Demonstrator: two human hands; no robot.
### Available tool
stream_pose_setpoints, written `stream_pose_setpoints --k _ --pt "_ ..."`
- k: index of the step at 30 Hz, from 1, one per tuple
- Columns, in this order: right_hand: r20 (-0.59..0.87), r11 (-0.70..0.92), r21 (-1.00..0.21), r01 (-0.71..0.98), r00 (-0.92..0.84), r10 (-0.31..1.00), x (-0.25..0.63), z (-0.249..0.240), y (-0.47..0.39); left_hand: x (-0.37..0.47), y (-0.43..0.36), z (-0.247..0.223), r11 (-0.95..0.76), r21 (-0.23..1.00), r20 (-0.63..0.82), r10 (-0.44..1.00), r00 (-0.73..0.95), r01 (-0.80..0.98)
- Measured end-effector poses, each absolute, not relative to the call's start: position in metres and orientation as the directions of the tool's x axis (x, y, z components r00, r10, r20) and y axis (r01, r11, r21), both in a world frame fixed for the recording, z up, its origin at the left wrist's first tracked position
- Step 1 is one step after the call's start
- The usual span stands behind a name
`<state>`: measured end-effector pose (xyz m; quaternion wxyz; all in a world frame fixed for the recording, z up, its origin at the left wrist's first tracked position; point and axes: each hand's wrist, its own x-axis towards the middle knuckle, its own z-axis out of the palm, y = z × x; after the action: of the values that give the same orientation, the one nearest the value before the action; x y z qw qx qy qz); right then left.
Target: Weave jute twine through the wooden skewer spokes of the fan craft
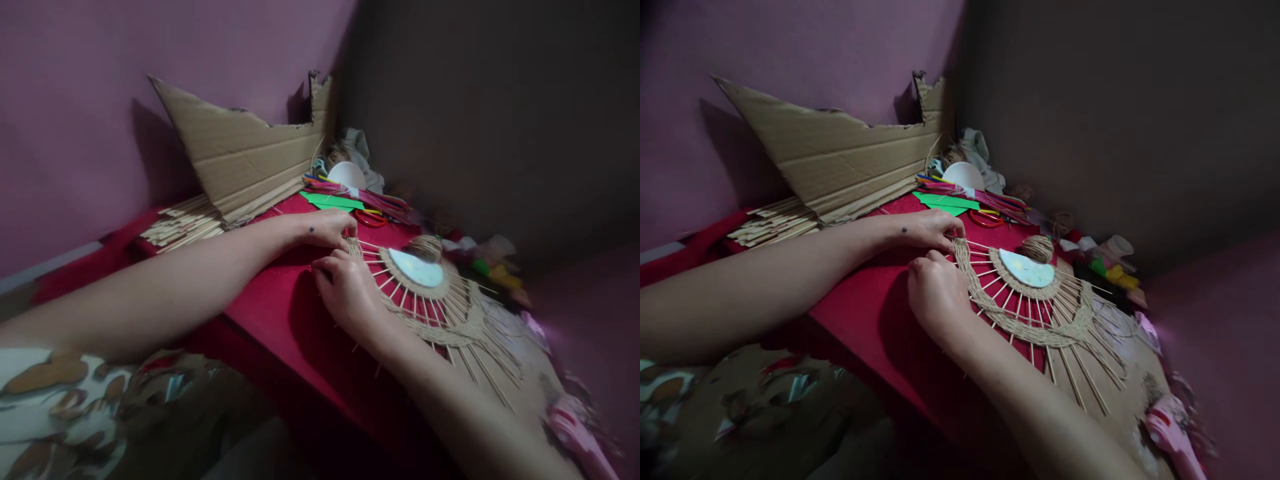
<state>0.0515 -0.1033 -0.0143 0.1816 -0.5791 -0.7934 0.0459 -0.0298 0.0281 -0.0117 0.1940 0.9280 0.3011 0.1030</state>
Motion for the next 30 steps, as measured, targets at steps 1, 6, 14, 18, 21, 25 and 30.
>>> stream_pose_setpoints --k 1,6,14,18,21,25,30 --pt "0.22 0.331 -0.248 0.91 -0.28 0.934 0.048 -0.015 -0.102 -0.03 0.028 -0.011 -0.745 0.415 0.074 0.599 0.797 0.522" --pt "0.119 0.364 -0.035 0.931 -0.358 0.926 0.033 -0.018 -0.101 -0.03 0.026 -0.011 -0.739 0.399 0.057 0.61 0.79 0.542" --pt "0.09 0.631 0.322 0.706 -0.687 0.722 0.028 -0.023 -0.135 -0.03 0.03 -0.016 -0.778 0.371 0.099 0.576 0.811 0.508" --pt "0.133 0.654 0.346 0.673 -0.726 0.675 0.031 -0.023 -0.142 -0.03 0.03 -0.016 -0.783 0.357 0.107 0.577 0.81 0.51" --pt "0.127 0.643 0.323 0.694 -0.705 0.697 0.034 -0.017 -0.141 -0.03 0.03 -0.016 -0.79 0.349 0.115 0.569 0.814 0.503" --pt "0.079 0.582 0.228 0.781 -0.61 0.788 0.04 -0.006 -0.137 -0.031 0.029 -0.014 -0.799 0.337 0.108 0.559 0.822 0.499" --pt "0.043 0.537 0.134 0.833 -0.546 0.837 0.055 0.0 -0.132 -0.031 0.028 -0.013 -0.793 0.356 0.111 0.56 0.821 0.493"
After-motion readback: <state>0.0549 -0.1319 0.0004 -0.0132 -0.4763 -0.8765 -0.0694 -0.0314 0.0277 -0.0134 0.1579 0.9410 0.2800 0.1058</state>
